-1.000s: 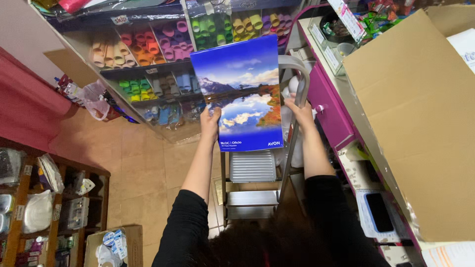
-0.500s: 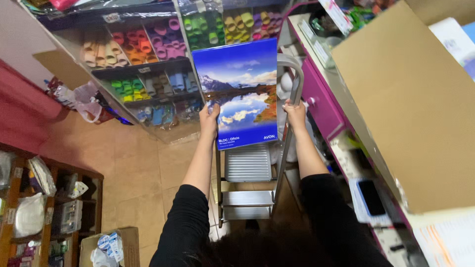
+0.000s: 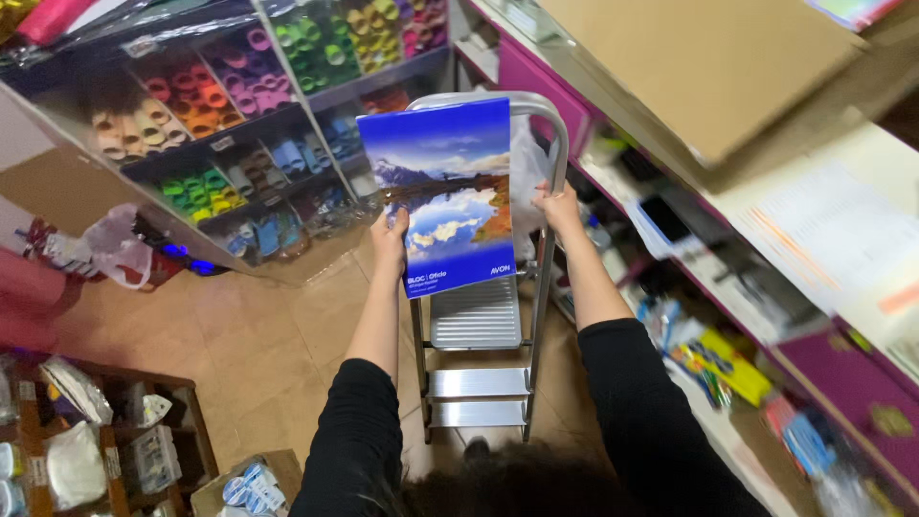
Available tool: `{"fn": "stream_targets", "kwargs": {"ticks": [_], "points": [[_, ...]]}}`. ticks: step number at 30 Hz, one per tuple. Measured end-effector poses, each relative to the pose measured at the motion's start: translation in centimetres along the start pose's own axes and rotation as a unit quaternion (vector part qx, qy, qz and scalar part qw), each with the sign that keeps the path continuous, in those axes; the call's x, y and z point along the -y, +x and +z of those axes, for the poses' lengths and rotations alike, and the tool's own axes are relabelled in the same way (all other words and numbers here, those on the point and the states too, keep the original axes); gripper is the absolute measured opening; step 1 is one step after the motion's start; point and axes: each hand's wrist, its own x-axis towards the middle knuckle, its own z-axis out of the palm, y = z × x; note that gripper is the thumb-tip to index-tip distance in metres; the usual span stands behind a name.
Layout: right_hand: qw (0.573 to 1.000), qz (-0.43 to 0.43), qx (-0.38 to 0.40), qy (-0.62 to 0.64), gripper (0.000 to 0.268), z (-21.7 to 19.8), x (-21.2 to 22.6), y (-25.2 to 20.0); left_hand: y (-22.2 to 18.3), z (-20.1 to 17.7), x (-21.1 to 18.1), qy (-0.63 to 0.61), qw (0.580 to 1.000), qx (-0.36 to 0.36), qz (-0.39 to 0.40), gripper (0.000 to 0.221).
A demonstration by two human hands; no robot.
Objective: The person takes notebooks out of a box, marks a list with a pen, and places the notebooks onto a wooden shelf using a step ladder.
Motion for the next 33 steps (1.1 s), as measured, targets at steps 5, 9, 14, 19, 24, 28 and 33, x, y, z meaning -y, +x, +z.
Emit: {"fn": "stream_targets", "kwargs": {"ticks": [5,9,14,19,24,28,33], "points": [[0.998,0.039,-0.041,-0.032,0.033,-5.9,1.3,-9.7,-8.9,-0.9,-2.5,-0.030,0.998,0.048,-0.040,0.012],[0.999,-0.002,-0.045,0.026,0.038,-12.2,1.6,-18.0,-16.3,-1.9,-2.8,-0.055,0.993,0.080,-0.064,0.014],[0.995,-0.024,-0.094,0.030,0.034,-20.1,0.8,-27.4,-25.3,-1.3,-4.3,-0.097,0.983,0.130,-0.087,0.012],[0.982,0.016,-0.178,0.053,0.033,-28.4,4.0,-40.2,-35.2,0.6,-8.5,-0.079,0.967,0.221,-0.100,0.012],[0.927,0.028,-0.221,0.302,0.047,-36.9,6.2,-53.8,-45.0,2.2,-11.2,-0.064,0.935,0.327,-0.119,0.010],[0.937,0.047,-0.342,0.059,0.042,-41.1,8.4,-64.3,-51.6,3.7,-10.2,-0.082,0.895,0.403,-0.171,0.008],[0.880,0.071,-0.469,0.012,0.034,-44.5,8.6,-76.7,-58.7,4.6,-8.0,-0.068,0.835,0.516,-0.179,0.006]]}}
